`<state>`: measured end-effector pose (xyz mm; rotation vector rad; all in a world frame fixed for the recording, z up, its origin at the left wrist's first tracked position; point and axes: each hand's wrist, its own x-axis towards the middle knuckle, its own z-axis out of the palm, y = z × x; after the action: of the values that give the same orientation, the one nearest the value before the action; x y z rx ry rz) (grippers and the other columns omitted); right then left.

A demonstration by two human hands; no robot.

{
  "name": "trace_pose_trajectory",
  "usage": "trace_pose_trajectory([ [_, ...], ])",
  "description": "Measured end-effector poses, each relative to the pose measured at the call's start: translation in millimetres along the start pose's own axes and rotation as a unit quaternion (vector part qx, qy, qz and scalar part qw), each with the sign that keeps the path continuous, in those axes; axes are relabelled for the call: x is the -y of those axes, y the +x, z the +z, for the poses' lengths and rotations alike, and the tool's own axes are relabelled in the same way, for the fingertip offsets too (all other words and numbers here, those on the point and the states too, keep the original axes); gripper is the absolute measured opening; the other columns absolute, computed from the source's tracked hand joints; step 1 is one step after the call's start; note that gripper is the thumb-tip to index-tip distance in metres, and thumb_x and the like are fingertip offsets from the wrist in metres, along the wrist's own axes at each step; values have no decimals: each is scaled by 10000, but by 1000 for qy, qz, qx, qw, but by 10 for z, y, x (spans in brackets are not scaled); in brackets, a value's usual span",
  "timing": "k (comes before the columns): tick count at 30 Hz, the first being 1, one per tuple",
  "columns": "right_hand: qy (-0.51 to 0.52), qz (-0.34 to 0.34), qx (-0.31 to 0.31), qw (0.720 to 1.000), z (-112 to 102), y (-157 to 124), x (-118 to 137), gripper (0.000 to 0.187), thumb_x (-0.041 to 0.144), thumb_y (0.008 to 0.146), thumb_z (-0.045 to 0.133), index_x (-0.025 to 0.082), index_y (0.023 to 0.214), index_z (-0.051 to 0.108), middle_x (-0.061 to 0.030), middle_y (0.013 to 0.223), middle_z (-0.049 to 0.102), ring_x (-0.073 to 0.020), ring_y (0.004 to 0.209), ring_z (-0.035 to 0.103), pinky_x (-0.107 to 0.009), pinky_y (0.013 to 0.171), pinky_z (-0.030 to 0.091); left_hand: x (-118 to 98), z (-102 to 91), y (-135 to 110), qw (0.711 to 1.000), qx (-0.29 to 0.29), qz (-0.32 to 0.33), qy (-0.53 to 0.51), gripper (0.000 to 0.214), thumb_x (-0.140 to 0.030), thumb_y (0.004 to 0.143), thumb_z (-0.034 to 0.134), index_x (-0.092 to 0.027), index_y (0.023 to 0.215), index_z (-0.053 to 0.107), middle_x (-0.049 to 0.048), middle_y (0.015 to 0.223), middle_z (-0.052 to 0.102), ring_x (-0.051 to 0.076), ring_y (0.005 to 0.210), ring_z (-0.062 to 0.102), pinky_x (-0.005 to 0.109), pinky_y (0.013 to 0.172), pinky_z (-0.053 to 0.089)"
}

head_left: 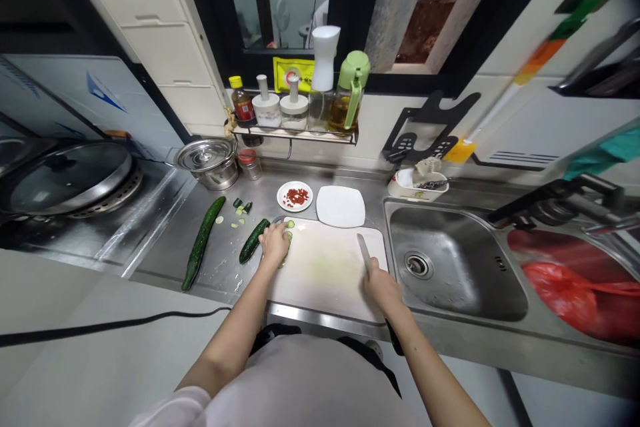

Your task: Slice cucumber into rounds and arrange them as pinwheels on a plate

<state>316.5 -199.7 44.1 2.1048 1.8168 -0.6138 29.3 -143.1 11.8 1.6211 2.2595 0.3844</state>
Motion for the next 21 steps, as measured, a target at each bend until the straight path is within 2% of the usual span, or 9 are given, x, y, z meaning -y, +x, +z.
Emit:
trace_pose_trajectory([
  [4,1,0,6,1000,-18,-8,4,374,140,894,334,138,1259,412,-168,981,672,-257,950,668,-317,729,426,-86,47,217,999,5,23,30,402,-215,918,436,-333,1252,626,95,1233,591,282,1118,497,423,924,345],
  [8,5,3,10,1000,-42,-22,16,375,132,892,333,136,1257,417,-175,991,670,-266,962,668,-327,737,432,-132,62,352,997,19,44,66,370,-250,922,447,-310,1226,650,126,1214,574,302,1127,465,453,933,321],
  [14,12,7,10,1000,-37,-30,17,392,116,890,327,130,1275,402,-176,989,669,-254,940,668,-318,728,424,-155,49,384,993,31,56,98,309,-252,914,462,-262,1133,680,136,1188,585,297,1128,466,452,938,310],
  [21,22,8,5,1000,-46,-55,32,420,110,891,335,115,1308,385,-181,997,666,-267,961,667,-324,744,425,-246,-53,376,997,26,38,62,206,-223,880,505,-220,993,677,107,1062,688,269,1066,564,424,928,330],
])
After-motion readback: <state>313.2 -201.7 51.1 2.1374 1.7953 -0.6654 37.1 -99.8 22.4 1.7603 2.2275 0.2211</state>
